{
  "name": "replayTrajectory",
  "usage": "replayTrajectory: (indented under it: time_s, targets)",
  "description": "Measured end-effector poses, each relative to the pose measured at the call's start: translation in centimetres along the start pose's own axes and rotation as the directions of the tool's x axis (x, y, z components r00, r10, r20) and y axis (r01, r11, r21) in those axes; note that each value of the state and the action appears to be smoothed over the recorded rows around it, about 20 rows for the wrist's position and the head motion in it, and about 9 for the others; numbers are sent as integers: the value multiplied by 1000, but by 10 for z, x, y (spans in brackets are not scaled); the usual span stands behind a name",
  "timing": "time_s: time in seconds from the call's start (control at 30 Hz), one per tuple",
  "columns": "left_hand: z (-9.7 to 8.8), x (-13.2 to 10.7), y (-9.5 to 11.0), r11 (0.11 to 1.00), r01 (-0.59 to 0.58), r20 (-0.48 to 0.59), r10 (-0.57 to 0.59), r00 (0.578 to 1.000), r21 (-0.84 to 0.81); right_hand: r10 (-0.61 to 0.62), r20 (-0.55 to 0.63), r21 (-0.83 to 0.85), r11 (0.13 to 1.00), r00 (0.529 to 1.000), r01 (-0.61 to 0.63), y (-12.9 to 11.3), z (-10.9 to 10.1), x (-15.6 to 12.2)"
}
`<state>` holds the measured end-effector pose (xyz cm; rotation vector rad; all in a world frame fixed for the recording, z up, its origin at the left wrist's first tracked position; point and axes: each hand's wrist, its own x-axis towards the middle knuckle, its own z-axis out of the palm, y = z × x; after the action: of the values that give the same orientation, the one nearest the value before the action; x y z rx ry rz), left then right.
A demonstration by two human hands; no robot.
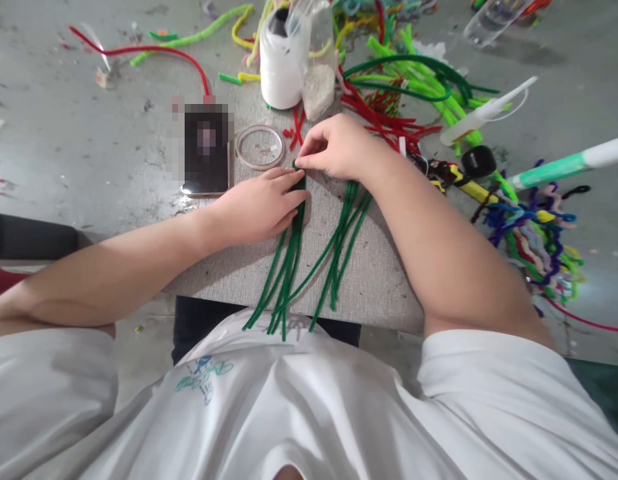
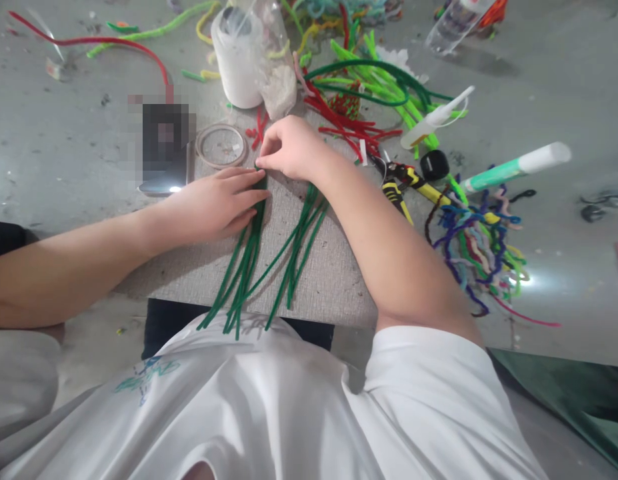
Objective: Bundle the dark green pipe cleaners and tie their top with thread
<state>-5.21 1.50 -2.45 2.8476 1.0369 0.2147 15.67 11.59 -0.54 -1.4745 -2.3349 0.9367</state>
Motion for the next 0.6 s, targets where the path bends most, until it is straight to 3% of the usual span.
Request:
replayTrajectory:
  time_s: [0.2,0.6]
  targets:
    - [0,0,1,1000,7,-1,-7,1000,7,-57,-26,1,998,998,57,2,2,2]
    - [1,0,-2,999,-19,11,18,1000,41,-182,35,-67,981,983,184,7,4,10]
